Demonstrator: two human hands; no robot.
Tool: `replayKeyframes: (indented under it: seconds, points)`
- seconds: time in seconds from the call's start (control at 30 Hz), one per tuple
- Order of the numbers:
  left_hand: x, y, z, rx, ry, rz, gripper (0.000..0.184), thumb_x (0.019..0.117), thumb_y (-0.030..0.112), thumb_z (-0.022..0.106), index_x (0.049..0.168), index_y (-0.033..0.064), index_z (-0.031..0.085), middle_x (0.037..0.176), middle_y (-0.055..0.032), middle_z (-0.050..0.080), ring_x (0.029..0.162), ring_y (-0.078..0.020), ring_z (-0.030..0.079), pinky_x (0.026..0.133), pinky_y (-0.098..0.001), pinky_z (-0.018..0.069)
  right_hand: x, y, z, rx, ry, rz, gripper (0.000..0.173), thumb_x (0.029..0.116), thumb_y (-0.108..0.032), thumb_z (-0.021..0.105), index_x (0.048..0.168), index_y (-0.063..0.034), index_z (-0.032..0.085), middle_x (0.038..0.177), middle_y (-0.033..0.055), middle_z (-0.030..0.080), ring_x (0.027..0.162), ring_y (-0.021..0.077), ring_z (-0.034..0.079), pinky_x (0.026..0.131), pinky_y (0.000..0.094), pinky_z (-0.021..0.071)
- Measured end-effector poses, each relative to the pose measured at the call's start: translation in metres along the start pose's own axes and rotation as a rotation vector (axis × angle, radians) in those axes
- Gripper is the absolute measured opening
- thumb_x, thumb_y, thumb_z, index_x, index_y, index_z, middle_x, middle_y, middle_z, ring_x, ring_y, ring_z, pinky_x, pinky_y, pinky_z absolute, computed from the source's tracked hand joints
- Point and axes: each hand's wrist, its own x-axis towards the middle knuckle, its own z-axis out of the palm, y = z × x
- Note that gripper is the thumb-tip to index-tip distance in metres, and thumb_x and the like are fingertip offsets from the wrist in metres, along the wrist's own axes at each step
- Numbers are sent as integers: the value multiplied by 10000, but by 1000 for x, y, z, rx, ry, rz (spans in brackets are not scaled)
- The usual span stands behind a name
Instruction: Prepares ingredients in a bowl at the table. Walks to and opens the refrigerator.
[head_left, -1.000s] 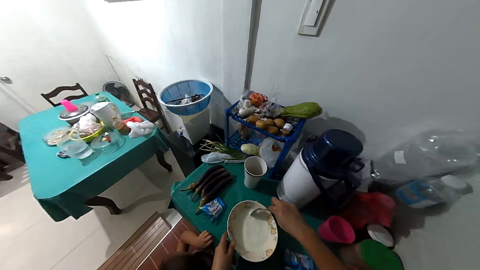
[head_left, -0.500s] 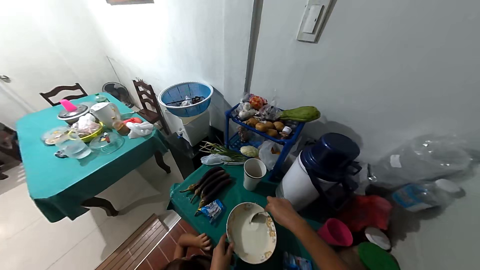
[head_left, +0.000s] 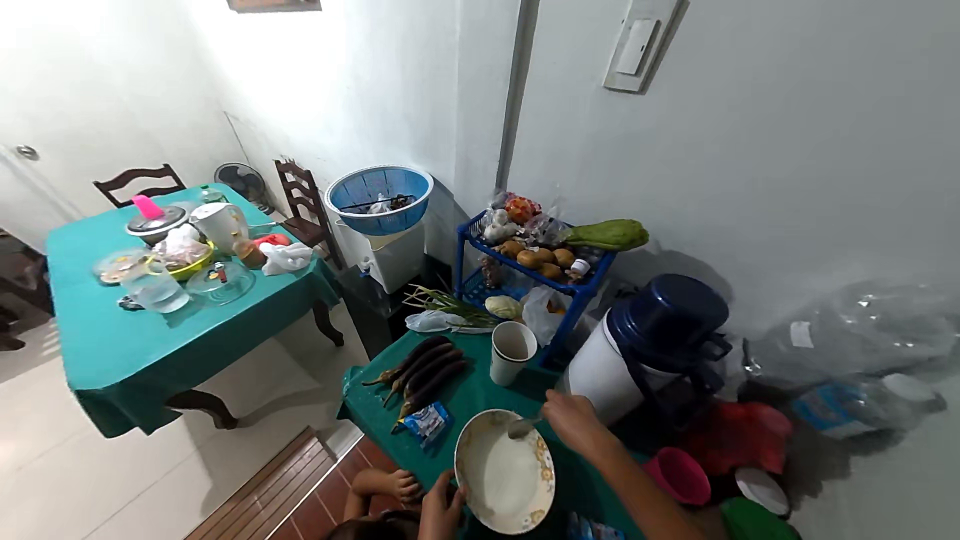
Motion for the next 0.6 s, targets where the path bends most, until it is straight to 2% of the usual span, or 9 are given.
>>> replayKeyframes:
  seconds: [0.1, 0.17, 0.23, 0.3, 0.47, 0.6]
  points:
    - [2, 1, 2, 7, -9, -11, 377, 1033, 59, 547, 1367, -113, 514, 936, -215, 693, 749, -253, 684, 765, -426, 576, -2, -4, -2, -15, -11, -4, 332, 1033, 33, 459, 1260, -6, 698, 1383, 246, 593, 1204, 430, 620, 972, 558, 511]
    - [2, 1, 3, 10, -5, -10, 372, 1029, 52, 553, 1357, -120, 516, 941, -218, 694, 752, -252, 685, 765, -425, 577, 2, -3, 2, 44, 104, -91, 337, 1045, 15, 458, 1271, -15, 708, 1363, 261, 598, 1210, 433, 611, 1005, 546, 497]
    - [2, 1, 3, 8, 1, -7, 363, 1024, 45, 557, 1345, -122, 522, 930, -214, 693, 743, -246, 683, 756, -418, 578, 10, 1, 12, 104, 264, -196, 319, 1049, -3, 479, 1246, -21, 729, 1271, 277, 638, 1160, 435, 633, 984, 536, 507]
    - [2, 1, 3, 7, 4, -8, 363, 1021, 41, 558, 1344, -122, 524, 919, -209, 693, 731, -236, 676, 745, -412, 573, 14, 4, 17, 112, 297, -215, 326, 1045, -1, 484, 1249, -41, 735, 1244, 277, 648, 1142, 434, 641, 974, 533, 511]
    - [0, 3, 3, 4, -31, -48, 417, 1051, 72, 517, 1424, -103, 449, 856, -211, 698, 662, -254, 692, 699, -445, 595, -3, 3, 27, 77, 10, -9, 377, 1050, 20, 436, 1328, -46, 682, 1418, 260, 568, 1234, 450, 599, 1022, 572, 487]
    - [-2, 5, 5, -42, -52, -109, 473, 1047, 52, 501, 1481, -88, 375, 859, -221, 698, 673, -267, 711, 709, -454, 606, -31, 1, 50, 124, -104, 64, 348, 1045, -2, 456, 1300, -34, 690, 1341, 254, 634, 1235, 444, 615, 1012, 603, 489]
